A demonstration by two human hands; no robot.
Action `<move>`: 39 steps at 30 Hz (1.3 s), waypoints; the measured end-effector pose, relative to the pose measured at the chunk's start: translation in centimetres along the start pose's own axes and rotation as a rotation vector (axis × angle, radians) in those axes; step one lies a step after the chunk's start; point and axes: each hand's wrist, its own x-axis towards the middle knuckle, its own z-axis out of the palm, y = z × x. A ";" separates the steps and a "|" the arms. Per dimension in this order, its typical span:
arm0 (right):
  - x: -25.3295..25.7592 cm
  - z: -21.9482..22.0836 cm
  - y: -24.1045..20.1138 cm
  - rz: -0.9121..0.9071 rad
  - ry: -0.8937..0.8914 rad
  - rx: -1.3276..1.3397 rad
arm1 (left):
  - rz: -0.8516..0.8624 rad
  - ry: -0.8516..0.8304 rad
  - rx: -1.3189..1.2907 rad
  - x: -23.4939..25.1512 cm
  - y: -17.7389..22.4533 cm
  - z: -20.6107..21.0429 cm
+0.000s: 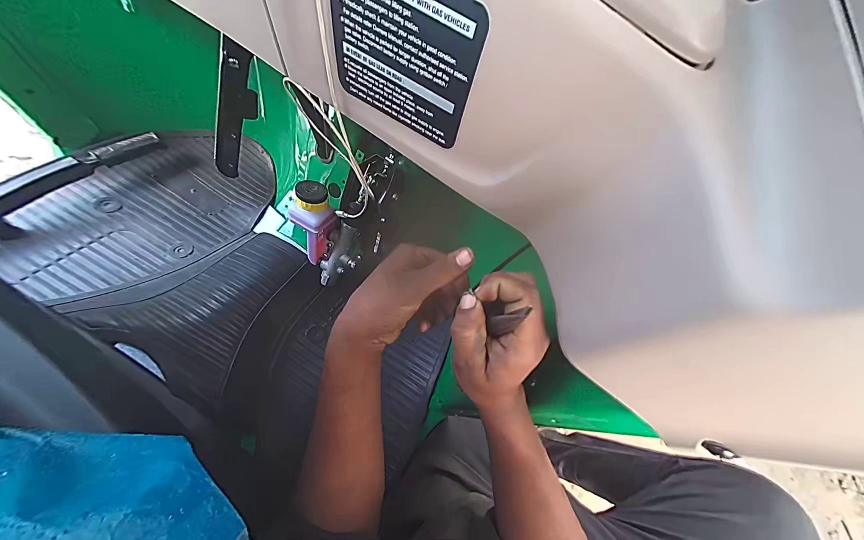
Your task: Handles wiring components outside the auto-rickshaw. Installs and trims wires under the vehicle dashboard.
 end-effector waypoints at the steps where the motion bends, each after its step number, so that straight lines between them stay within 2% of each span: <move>1: -0.1 0.0 0.0 -0.017 -0.008 -0.037 | -0.059 -0.025 0.011 0.0 0.2 -0.1; 6: -0.2 0.1 -0.1 -0.058 -0.016 -0.133 | -0.159 -0.128 0.016 0.5 0.8 -0.3; 11: -0.2 0.1 -0.2 -0.108 -0.048 -0.207 | -0.094 -0.261 -0.123 1.4 -0.6 -1.4; 15: -0.1 0.5 -0.2 -0.133 -0.073 -0.273 | -0.047 -0.239 -0.261 1.7 -0.7 -1.1; 17: -0.2 0.6 -0.7 -0.133 -0.134 -0.296 | -0.054 -0.221 -0.272 2.3 -0.3 -1.2; 19: -0.4 0.0 -2.6 -0.119 -0.267 -0.252 | -0.057 -0.229 -0.153 3.0 -0.1 -1.6; 21: -0.2 -2.0 -6.1 -0.026 -0.486 -0.106 | -0.051 -0.253 -0.049 3.6 -0.1 -2.2; 22: -0.1 -3.6 -8.1 0.078 -0.634 -0.015 | -0.060 -0.245 -0.001 3.6 -0.3 -2.3; 25: 0.1 -9.0 -11.8 0.514 -1.021 0.166 | -0.078 -0.230 0.138 3.9 -0.8 -1.8; 27: -1.3 -12.4 -11.9 0.730 -1.163 0.152 | -0.110 -0.232 0.185 4.5 -1.1 -1.3; 32: -11.7 -19.4 -9.0 1.075 -1.242 -0.121 | -0.171 -0.211 0.180 5.9 -2.5 0.0; 34: -15.4 -20.2 -9.0 1.159 -1.171 -0.223 | -0.181 -0.175 0.209 6.1 -2.5 0.4; 37: -18.0 -20.4 -10.0 1.070 -0.860 -0.302 | -0.176 -0.127 0.259 6.5 -2.3 1.0; 39: -18.3 -20.9 -10.5 0.944 -0.837 -0.372 | -0.163 -0.083 0.298 6.5 -2.3 1.5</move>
